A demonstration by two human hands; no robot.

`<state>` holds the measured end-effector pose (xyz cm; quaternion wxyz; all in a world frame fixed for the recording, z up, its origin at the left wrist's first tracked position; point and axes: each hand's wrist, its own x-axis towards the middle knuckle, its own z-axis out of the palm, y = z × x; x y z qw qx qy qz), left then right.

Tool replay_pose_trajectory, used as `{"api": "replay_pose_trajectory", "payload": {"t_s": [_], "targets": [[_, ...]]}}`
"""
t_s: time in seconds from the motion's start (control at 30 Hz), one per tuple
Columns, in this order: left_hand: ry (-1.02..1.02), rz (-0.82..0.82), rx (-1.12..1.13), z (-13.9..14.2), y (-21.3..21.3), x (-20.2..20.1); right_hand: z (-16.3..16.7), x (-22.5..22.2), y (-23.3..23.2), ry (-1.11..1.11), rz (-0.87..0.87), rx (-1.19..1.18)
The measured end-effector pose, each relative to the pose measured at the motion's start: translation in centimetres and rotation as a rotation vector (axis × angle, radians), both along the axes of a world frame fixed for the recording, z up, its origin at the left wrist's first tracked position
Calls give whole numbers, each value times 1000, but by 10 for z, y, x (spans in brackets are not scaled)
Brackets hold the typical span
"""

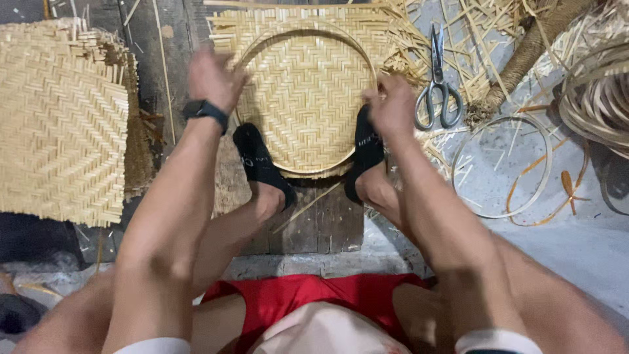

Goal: The person places a circular bamboo frame onto a flat woven mat, presses it down, and trims the excess matting around the frame using shears. They repeat this process with multiple mats and frames, stacking the finished circular bases.

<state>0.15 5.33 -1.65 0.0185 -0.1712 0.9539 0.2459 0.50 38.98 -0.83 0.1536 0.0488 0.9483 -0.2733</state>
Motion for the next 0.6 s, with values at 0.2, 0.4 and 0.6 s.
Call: {"api": "replay_pose_trajectory", "payload": {"t_s": [0.2,0.4,0.6], "targets": [[262,-483,216,-43,44,-81,-34,91,-98,264,898,166],[182,-364,179,-59,50,-94,-73,114,-91,559,880,234],[303,-438,242,-46,48,-98,-6,9,-93,-456,794,38]]}}
